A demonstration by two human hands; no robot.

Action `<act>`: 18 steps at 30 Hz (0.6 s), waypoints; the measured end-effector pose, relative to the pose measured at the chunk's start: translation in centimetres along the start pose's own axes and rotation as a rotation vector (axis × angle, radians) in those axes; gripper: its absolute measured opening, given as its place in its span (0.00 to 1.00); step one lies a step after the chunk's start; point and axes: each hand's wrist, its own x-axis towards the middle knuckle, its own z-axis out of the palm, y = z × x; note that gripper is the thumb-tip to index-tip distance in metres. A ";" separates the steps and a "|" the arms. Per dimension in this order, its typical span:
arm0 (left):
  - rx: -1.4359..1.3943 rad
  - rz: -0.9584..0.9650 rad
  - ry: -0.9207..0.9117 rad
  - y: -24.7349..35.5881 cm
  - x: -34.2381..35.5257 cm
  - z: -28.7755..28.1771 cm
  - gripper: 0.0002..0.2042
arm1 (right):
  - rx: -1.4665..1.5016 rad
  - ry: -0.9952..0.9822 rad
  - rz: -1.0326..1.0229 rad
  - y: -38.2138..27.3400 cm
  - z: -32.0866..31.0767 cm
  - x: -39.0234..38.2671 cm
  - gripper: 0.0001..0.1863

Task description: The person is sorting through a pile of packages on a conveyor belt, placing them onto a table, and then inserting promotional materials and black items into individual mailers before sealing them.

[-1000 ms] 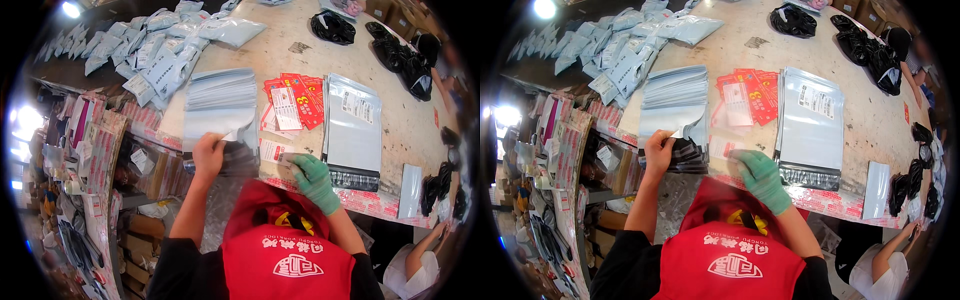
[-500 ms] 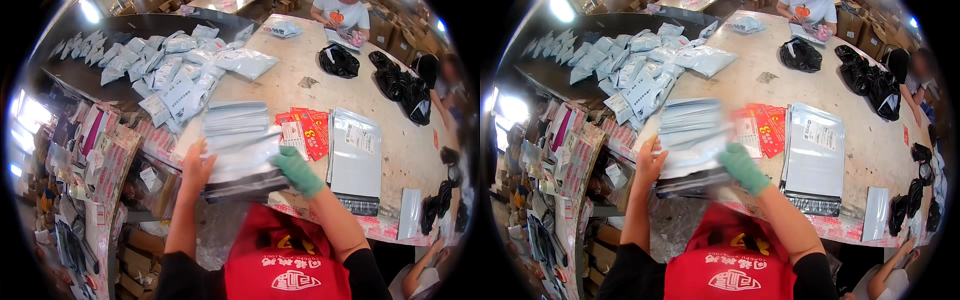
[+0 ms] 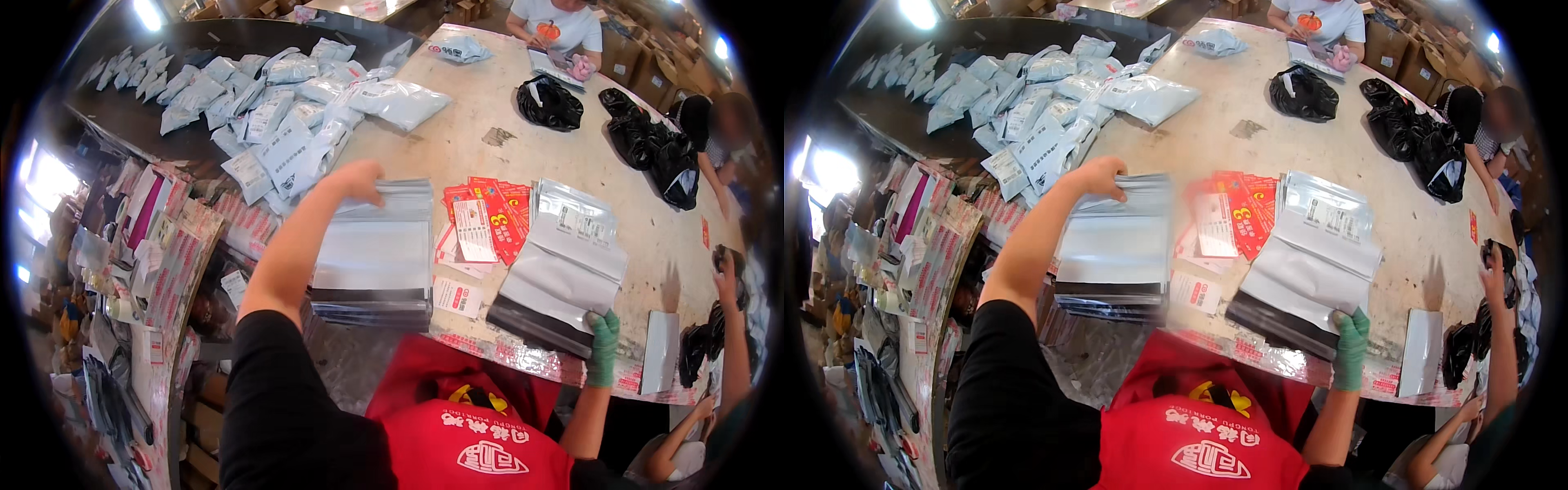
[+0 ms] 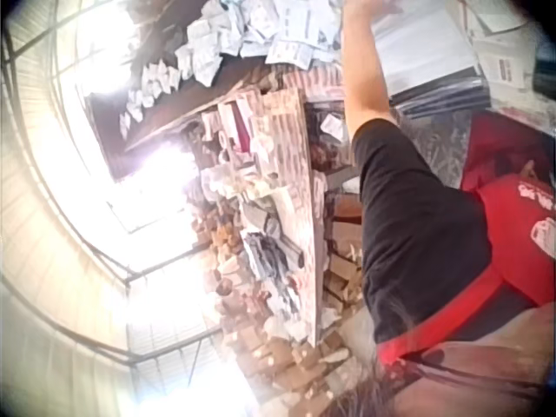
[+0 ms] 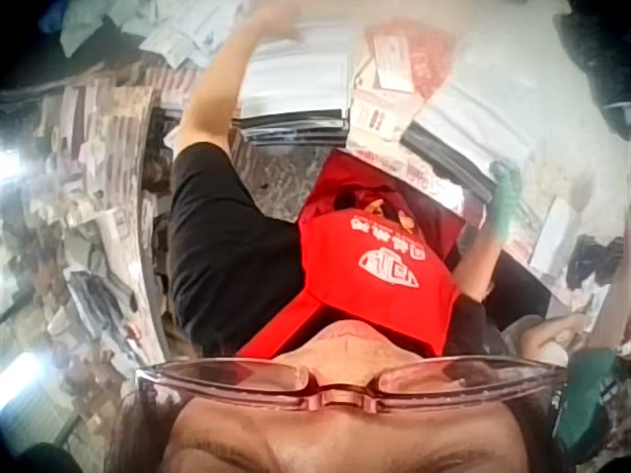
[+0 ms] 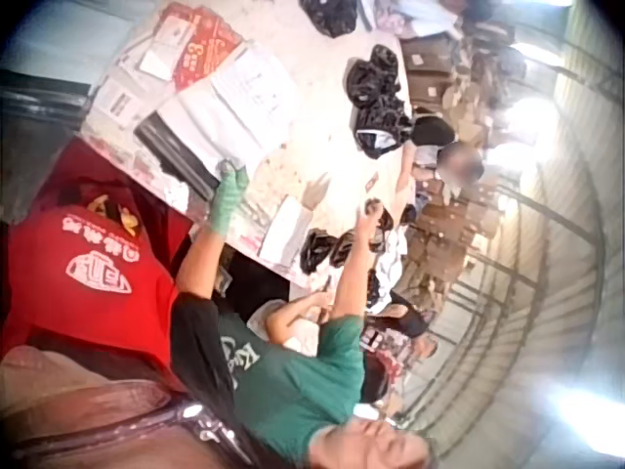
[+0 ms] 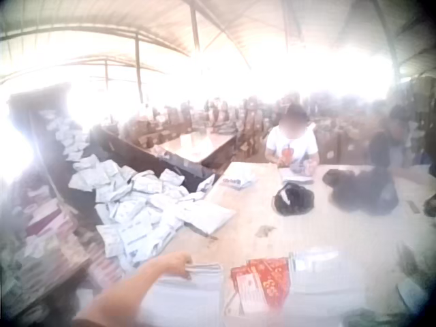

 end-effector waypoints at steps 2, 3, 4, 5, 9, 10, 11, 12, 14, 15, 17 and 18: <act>0.121 0.054 0.159 2.0 -2.5 0.0 0.23 | -0.053 0.018 -0.022 2.1 0.2 -0.1 0.12; 0.209 0.075 0.288 3.0 -4.4 0.2 0.21 | -0.081 0.028 -0.034 2.6 0.2 -0.4 0.10; 0.299 0.086 0.415 3.8 -6.7 0.9 0.19 | -0.088 0.087 -0.054 1.9 1.4 -0.9 0.07; 0.318 0.082 0.456 4.4 -8.9 2.3 0.18 | -0.075 0.068 -0.058 2.0 1.0 -1.0 0.07; -0.382 0.180 0.028 5.2 -14.8 1.5 0.27 | -0.266 0.074 -0.206 4.3 -0.9 -0.2 0.07; -0.263 0.273 0.157 4.5 -14.7 1.5 0.29 | -0.314 0.075 -0.256 4.1 -0.2 0.2 0.07; -0.140 0.362 0.282 3.2 -13.5 1.7 0.31 | -0.362 0.076 -0.307 4.0 0.4 0.5 0.07; -0.015 0.447 0.410 1.6 -12.5 2.4 0.33 | -0.392 0.056 -0.309 3.7 1.0 0.7 0.07; -0.158 0.281 0.066 -0.2 -10.2 5.3 0.32 | -1.101 0.108 -0.786 5.6 -0.5 1.4 0.07; -0.115 0.222 -0.067 0.7 -9.0 5.0 0.32 | -1.447 0.150 -1.035 7.2 -2.3 1.7 0.08; -0.093 0.123 -0.235 3.4 -8.2 3.3 0.32 | -1.569 0.190 -1.042 12.3 -8.9 4.0 0.14; -0.195 0.117 -0.257 2.2 -8.8 4.5 0.30 | -1.290 0.147 -0.858 11.7 -7.0 4.4 0.14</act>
